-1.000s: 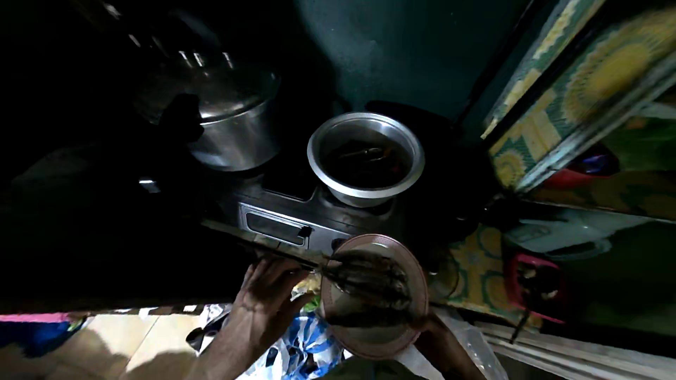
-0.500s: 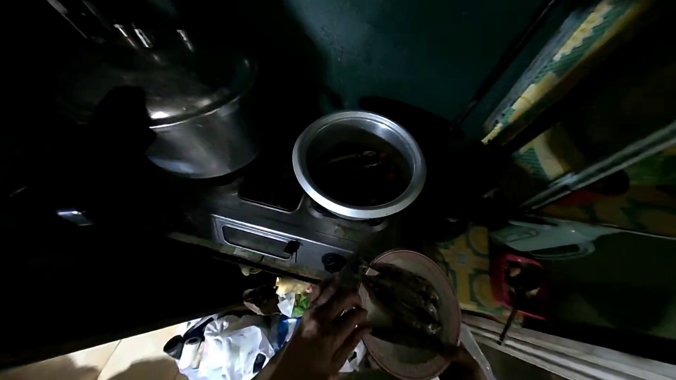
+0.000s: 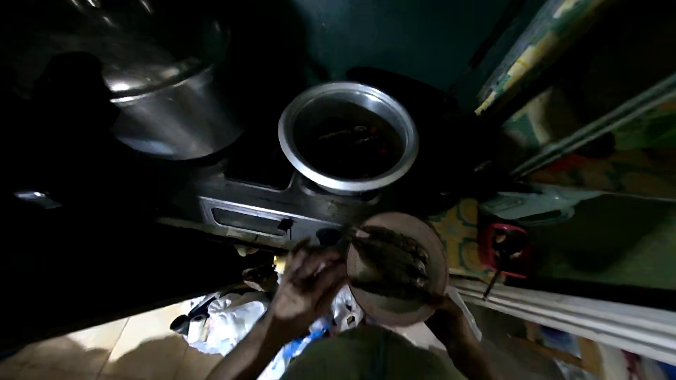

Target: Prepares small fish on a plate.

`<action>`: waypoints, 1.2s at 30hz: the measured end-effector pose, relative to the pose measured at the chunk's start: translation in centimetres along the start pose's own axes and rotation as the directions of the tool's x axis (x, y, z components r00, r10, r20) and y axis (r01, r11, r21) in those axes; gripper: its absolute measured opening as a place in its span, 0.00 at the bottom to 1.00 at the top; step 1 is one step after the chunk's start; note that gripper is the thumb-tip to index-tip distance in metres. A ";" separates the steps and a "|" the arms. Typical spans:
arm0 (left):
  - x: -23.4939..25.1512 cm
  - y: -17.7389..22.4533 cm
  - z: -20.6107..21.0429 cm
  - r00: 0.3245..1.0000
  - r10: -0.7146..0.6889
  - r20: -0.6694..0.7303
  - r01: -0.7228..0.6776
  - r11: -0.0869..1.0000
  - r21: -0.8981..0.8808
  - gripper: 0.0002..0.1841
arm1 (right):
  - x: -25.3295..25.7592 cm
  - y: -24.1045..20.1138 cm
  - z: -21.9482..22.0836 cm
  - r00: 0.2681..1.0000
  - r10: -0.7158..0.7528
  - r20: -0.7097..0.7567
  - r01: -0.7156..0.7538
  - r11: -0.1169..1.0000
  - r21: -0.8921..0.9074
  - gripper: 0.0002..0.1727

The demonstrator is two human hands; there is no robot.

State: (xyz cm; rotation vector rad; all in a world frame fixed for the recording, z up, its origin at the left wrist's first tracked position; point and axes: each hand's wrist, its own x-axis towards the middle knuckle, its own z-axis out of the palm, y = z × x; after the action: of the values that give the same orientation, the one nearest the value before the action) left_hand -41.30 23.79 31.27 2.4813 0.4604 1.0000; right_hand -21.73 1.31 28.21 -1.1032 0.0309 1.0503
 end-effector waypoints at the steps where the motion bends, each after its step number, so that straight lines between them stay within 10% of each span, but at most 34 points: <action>1: 0.1 0.2 -0.6 1.000 0.000 -0.010 0.001 1.000 0.026 0.10 | -0.3 -0.3 0.5 1.000 -0.021 0.017 0.022 0.999 -0.029 0.09; 19: -4.4 1.5 -15.7 0.980 -0.135 0.146 0.121 0.987 0.101 0.13 | -5.4 0.6 8.1 0.926 0.110 0.362 0.005 0.954 -0.301 0.11; 36: -7.7 4.8 -16.3 0.933 -0.349 0.087 0.331 0.928 0.174 0.14 | -5.3 3.3 7.3 0.818 0.182 0.546 -0.091 0.978 -0.189 0.14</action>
State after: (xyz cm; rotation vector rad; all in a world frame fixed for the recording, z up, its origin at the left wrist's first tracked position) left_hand -57.51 20.42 39.88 2.4590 0.9266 0.6977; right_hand -30.24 3.29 32.12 -0.8987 -0.4593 1.4986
